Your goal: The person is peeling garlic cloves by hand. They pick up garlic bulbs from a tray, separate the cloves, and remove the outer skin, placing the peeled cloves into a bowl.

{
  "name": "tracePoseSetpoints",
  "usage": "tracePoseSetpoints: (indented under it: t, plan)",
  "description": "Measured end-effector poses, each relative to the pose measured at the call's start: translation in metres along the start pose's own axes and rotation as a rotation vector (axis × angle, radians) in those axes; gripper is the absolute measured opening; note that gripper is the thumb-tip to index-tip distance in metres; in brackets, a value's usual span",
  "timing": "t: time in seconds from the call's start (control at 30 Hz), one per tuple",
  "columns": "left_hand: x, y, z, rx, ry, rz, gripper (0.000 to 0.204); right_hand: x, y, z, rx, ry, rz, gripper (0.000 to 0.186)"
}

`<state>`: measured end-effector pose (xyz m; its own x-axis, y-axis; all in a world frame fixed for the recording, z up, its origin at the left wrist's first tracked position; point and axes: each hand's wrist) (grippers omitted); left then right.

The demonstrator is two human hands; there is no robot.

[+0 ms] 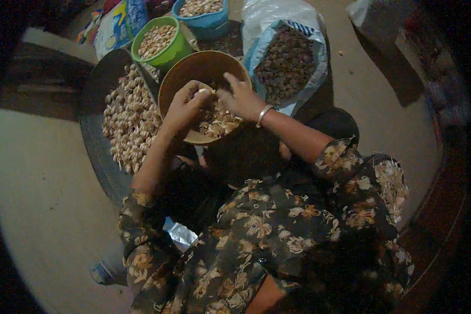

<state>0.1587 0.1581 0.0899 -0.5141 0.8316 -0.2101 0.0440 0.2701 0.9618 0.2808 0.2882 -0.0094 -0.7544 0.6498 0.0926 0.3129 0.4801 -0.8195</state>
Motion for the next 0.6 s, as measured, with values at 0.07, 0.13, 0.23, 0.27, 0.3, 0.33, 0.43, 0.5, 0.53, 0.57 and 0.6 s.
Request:
tracePoseSetpoints:
  t: [0.07, 0.13, 0.23, 0.27, 0.3, 0.33, 0.43, 0.5, 0.53, 0.57, 0.6]
  plan:
    - [0.027, 0.012, 0.014, 0.05, -0.069, 0.128, 0.025, -0.007, 0.012, 0.005, -0.115, -0.074, -0.148, 0.069]
    - [0.06, 0.024, 0.038, 0.168, -0.076, 0.265, 0.032, -0.009, -0.023, 0.007, -0.356, -0.387, -0.085, 0.062]
    - [0.133, 0.043, 0.111, 0.786, 0.142, 0.457, 0.037, -0.008, 0.008, 0.053, -0.31, -0.301, -0.252, 0.052]
    - [0.14, 0.05, 0.11, 0.702, 0.085, 0.464, 0.036, -0.004, 0.014, 0.059, -0.322, -0.297, -0.301, 0.051]
    - [0.144, 0.048, 0.095, 0.63, 0.042, 0.435, 0.034, -0.012, -0.02, 0.039, -0.305, -0.327, -0.275, 0.05]
    - [0.143, 0.05, 0.086, 0.544, -0.028, 0.419, 0.033, -0.022, -0.036, 0.024, -0.303, -0.341, -0.221, 0.05]
    - [0.096, 0.051, 0.026, 0.292, -0.048, 0.655, 0.033, -0.025, -0.016, 0.03, -0.204, -0.159, -0.37, 0.045]
    - [0.059, 0.033, -0.038, 0.413, 0.132, 0.442, 0.033, -0.023, -0.038, 0.019, -0.321, -0.363, -0.398, 0.036]
    - [0.046, 0.015, -0.066, 0.391, 0.187, 0.305, 0.032, -0.027, -0.033, 0.026, -0.354, -0.336, -0.404, 0.035]
    - [0.026, 0.0, -0.09, 0.211, 0.259, 0.154, 0.031, -0.033, -0.04, 0.02, -0.243, -0.198, -0.491, 0.035]
    - [0.01, -0.035, -0.119, -0.035, 0.345, 0.014, 0.029, -0.035, -0.038, 0.022, -0.255, -0.195, -0.519, 0.035]
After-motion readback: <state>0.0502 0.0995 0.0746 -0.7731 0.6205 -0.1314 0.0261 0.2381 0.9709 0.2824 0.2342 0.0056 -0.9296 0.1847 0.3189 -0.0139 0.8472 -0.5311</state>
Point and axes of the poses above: each hand's wrist, its own x-axis towards the middle knuckle, its own z-axis out of the palm, y = z × x, and after that the axes turned 7 degrees about y, right-handed
